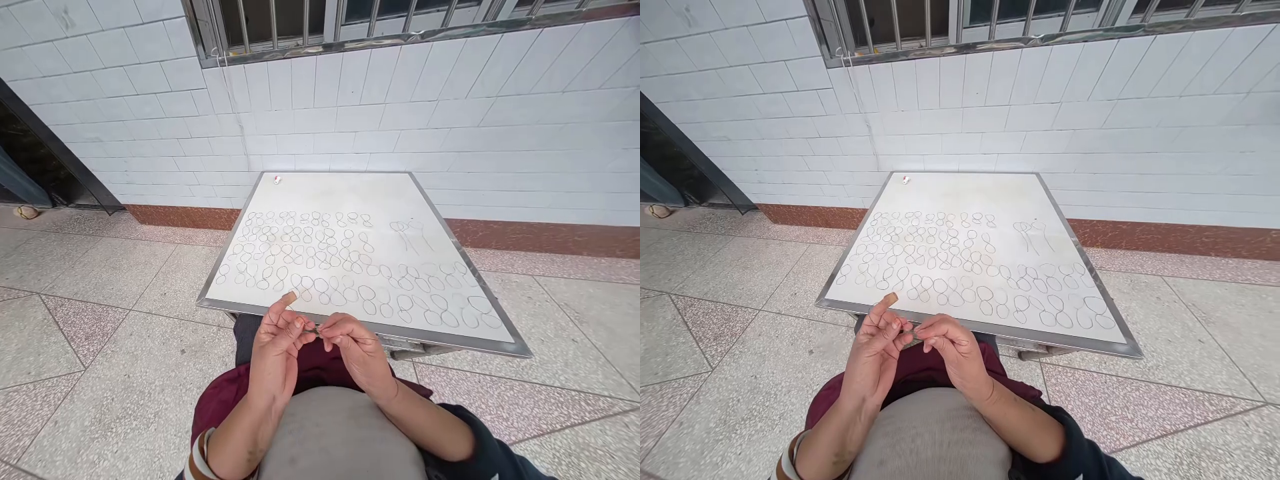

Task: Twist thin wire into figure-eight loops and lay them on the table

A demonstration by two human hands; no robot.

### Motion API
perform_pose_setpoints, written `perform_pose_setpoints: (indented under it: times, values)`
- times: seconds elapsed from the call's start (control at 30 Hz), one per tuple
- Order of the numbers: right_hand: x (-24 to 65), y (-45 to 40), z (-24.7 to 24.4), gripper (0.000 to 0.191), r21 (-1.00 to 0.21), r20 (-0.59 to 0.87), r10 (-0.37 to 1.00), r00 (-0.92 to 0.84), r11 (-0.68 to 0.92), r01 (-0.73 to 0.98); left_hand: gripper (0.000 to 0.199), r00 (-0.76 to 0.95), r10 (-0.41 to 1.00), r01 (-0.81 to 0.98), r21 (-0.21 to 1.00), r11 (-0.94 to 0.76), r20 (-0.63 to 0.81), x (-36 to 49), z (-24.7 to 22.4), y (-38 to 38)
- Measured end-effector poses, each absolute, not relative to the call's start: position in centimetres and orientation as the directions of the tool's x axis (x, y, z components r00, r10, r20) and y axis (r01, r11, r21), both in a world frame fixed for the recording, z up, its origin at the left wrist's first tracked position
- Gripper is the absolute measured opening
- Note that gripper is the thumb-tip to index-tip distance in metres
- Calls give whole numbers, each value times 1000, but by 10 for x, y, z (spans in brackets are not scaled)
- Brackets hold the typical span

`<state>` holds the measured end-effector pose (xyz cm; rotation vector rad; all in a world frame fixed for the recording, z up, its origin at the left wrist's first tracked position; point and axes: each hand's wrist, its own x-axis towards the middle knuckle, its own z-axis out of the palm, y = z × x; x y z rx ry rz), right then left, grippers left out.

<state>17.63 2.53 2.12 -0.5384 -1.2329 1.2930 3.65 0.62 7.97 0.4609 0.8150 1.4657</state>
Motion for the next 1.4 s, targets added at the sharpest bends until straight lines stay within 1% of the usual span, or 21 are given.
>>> perform_pose_setpoints:
  times: [0.1,0.23,0.37,0.43,0.5,0.57,0.63,0.77,0.93,1.0,1.03,1.1,1.17,1.3,1.4]
  values:
    - [178,22,26,12,-857,307,929,-208,175,-485,40,-111,980,-599,798,68,-166,34,81,1]
    - [175,19,36,16,-819,161,971,-177,31,-573,40,-129,978,-559,827,63,-161,33,81,-4]
    - [175,19,46,23,-837,62,988,-143,-27,-547,41,-88,979,-557,824,104,-183,35,84,-7]
    - [177,19,50,27,-851,38,989,-144,-43,-524,44,-75,982,-542,834,105,-172,37,86,-9]
    - [180,20,53,25,-851,40,988,-152,-46,-523,46,-61,986,-516,850,104,-158,38,88,-10]
    - [183,19,55,18,-850,77,984,-161,-20,-526,48,-46,986,-488,865,116,-159,39,89,-11]
    - [187,17,55,14,-870,130,979,-156,37,-491,49,-30,985,-465,874,138,-171,40,90,-12]
    - [193,13,54,26,-919,197,967,-159,126,-374,50,10,983,-431,887,168,-181,40,91,-14]
    - [201,16,53,31,-929,205,945,-253,107,-355,50,8,983,-408,896,173,-186,39,91,-14]
    - [206,19,55,30,-954,222,925,-308,140,-266,52,2,982,-390,904,174,-188,39,90,-14]
    - [209,21,57,29,-962,249,908,-337,190,-197,54,3,982,-377,910,174,-187,38,90,-14]
    - [214,24,62,27,-939,329,852,-408,339,-49,55,8,984,-344,924,170,-177,37,89,-13]
    - [217,27,65,26,-890,386,803,-454,453,45,55,17,985,-305,938,167,-170,36,88,-12]
    - [215,30,67,23,-858,425,785,-451,509,76,57,24,984,-241,954,177,-176,34,87,-9]
    - [212,32,67,21,-794,483,738,-470,596,121,58,31,985,-198,964,175,-172,34,87,-8]
